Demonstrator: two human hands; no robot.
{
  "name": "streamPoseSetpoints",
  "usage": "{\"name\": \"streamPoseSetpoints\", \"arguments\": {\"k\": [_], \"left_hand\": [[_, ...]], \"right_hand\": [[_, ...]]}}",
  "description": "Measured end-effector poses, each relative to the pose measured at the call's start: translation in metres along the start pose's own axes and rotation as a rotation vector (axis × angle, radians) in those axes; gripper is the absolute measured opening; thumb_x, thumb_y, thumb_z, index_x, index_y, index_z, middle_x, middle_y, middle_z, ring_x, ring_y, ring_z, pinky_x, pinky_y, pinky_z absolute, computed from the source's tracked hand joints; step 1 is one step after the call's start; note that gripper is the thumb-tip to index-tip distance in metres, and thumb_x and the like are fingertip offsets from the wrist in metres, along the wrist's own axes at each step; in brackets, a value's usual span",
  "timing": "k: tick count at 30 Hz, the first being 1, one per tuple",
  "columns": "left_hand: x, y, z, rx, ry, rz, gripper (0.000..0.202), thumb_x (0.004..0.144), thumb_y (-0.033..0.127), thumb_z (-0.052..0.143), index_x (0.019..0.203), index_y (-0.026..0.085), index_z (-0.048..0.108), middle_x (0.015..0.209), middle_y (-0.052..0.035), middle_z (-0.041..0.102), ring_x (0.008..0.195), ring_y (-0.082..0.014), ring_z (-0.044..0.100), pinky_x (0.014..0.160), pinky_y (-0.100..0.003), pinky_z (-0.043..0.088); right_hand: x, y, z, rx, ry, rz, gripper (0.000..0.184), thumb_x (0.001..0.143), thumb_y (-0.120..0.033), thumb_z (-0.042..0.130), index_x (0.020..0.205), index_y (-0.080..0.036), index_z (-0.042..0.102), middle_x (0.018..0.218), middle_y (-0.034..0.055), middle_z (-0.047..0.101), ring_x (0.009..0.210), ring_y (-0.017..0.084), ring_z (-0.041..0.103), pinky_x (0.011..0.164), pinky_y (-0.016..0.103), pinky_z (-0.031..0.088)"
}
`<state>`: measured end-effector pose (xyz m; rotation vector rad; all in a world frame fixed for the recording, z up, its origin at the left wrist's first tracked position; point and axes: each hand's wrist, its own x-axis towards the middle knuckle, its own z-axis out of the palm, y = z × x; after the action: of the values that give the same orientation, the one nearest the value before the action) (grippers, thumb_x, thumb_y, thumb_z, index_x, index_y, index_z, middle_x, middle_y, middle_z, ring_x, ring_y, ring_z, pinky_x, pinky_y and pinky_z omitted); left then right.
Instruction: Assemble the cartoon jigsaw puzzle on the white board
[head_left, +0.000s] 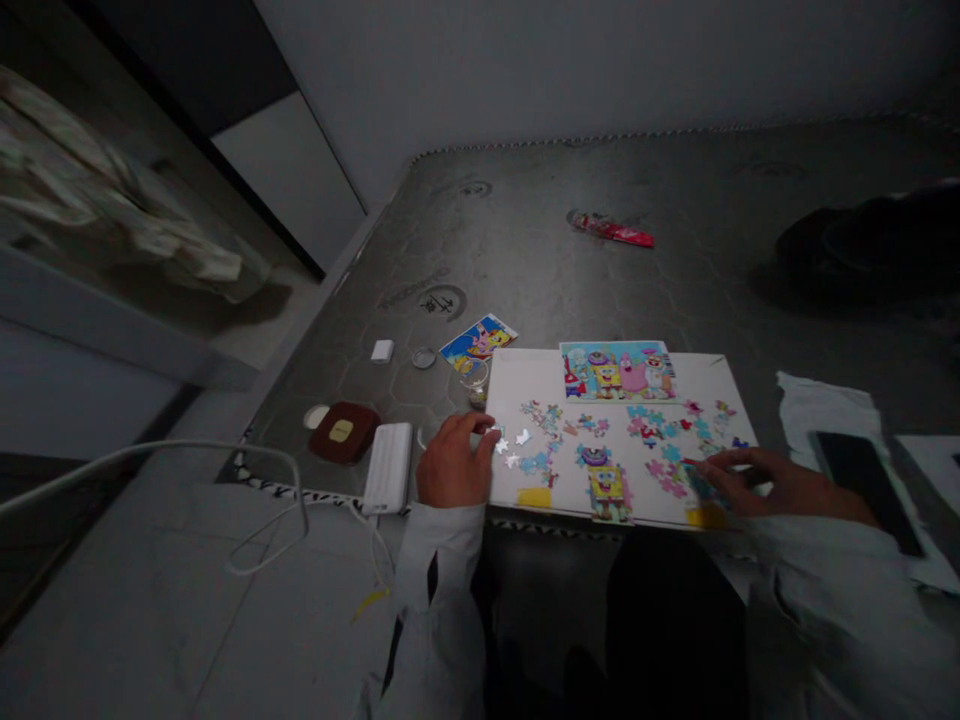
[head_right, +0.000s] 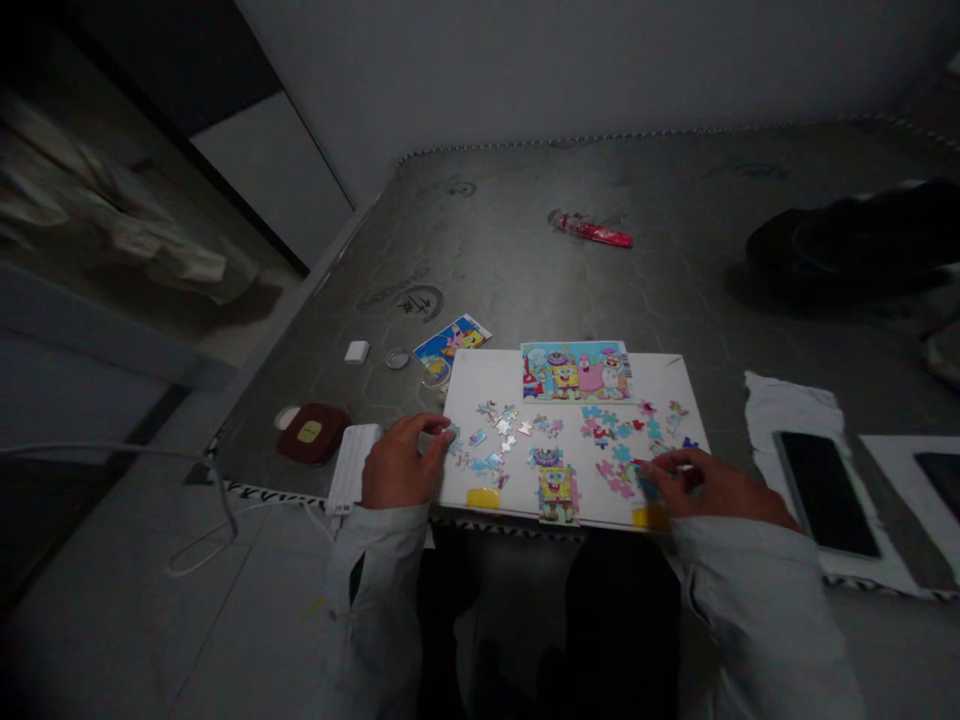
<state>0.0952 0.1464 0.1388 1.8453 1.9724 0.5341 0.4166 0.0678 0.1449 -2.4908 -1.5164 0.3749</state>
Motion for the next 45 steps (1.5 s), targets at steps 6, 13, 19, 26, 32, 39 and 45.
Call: {"name": "streamPoseSetpoints", "arguments": {"k": [6, 13, 19, 26, 32, 39, 45], "left_hand": [[-0.004, 0.001, -0.008, -0.007, -0.03, -0.001, 0.014, 0.082, 0.027, 0.082, 0.096, 0.027, 0.076, 0.099, 0.0029, 0.075, 0.094, -0.0176, 0.069, 0.081, -0.029, 0.047], [-0.006, 0.004, -0.002, -0.01, -0.039, -0.032, 0.012, 0.083, 0.026, 0.081, 0.095, 0.024, 0.079, 0.097, -0.0003, 0.075, 0.092, -0.0182, 0.069, 0.08, -0.031, 0.047], [-0.007, 0.008, -0.004, 0.033, -0.05, -0.062, 0.012, 0.084, 0.027, 0.08, 0.096, 0.023, 0.079, 0.101, -0.002, 0.076, 0.092, -0.0196, 0.07, 0.081, -0.032, 0.047], [-0.007, 0.007, -0.003, 0.049, -0.069, -0.088, 0.01, 0.085, 0.026, 0.079, 0.095, 0.026, 0.079, 0.106, -0.0024, 0.075, 0.097, -0.021, 0.069, 0.08, -0.032, 0.047], [-0.008, 0.01, -0.004, -0.018, -0.086, -0.096, 0.005, 0.085, 0.024, 0.077, 0.089, 0.024, 0.074, 0.098, 0.0001, 0.076, 0.091, -0.0193, 0.07, 0.077, -0.031, 0.044], [-0.014, 0.037, 0.006, -0.283, -0.155, -0.024, 0.002, 0.088, 0.022, 0.073, 0.088, 0.024, 0.073, 0.085, 0.0048, 0.076, 0.076, -0.0129, 0.068, 0.075, -0.026, 0.045], [-0.018, 0.051, 0.033, -0.294, -0.257, 0.012, 0.003, 0.089, 0.024, 0.071, 0.091, 0.024, 0.073, 0.086, 0.0033, 0.077, 0.084, -0.0155, 0.071, 0.077, -0.028, 0.046]], "right_hand": [[-0.009, -0.023, -0.002, 0.063, -0.029, -0.094, 0.041, 0.093, -0.056, 0.049, 0.096, -0.023, 0.073, 0.08, 0.0052, 0.07, 0.065, 0.025, 0.064, 0.061, 0.036, 0.044], [-0.015, -0.053, 0.014, 0.138, -0.046, -0.299, 0.023, 0.091, -0.044, 0.061, 0.091, -0.025, 0.074, 0.078, -0.0009, 0.069, 0.067, 0.018, 0.063, 0.059, 0.027, 0.041], [-0.015, -0.073, 0.038, 0.217, -0.051, -0.445, 0.012, 0.09, -0.033, 0.068, 0.096, -0.024, 0.073, 0.076, -0.0027, 0.066, 0.07, 0.016, 0.064, 0.063, 0.025, 0.044], [-0.004, -0.06, 0.06, 0.234, -0.028, -0.534, 0.028, 0.089, -0.029, 0.07, 0.116, -0.024, 0.075, 0.084, -0.001, 0.07, 0.078, 0.018, 0.068, 0.068, 0.028, 0.051], [0.002, -0.053, 0.071, 0.266, -0.017, -0.54, 0.027, 0.089, -0.032, 0.073, 0.115, -0.026, 0.077, 0.081, -0.0016, 0.069, 0.076, 0.018, 0.067, 0.069, 0.029, 0.052], [0.007, -0.049, 0.078, 0.309, -0.058, -0.561, 0.026, 0.089, -0.03, 0.073, 0.115, -0.029, 0.079, 0.084, 0.0004, 0.07, 0.076, 0.018, 0.067, 0.069, 0.028, 0.052], [0.011, -0.044, 0.075, 0.297, -0.124, -0.604, 0.029, 0.093, -0.033, 0.068, 0.12, -0.029, 0.078, 0.087, 0.0027, 0.07, 0.078, 0.018, 0.065, 0.07, 0.028, 0.051]]}}
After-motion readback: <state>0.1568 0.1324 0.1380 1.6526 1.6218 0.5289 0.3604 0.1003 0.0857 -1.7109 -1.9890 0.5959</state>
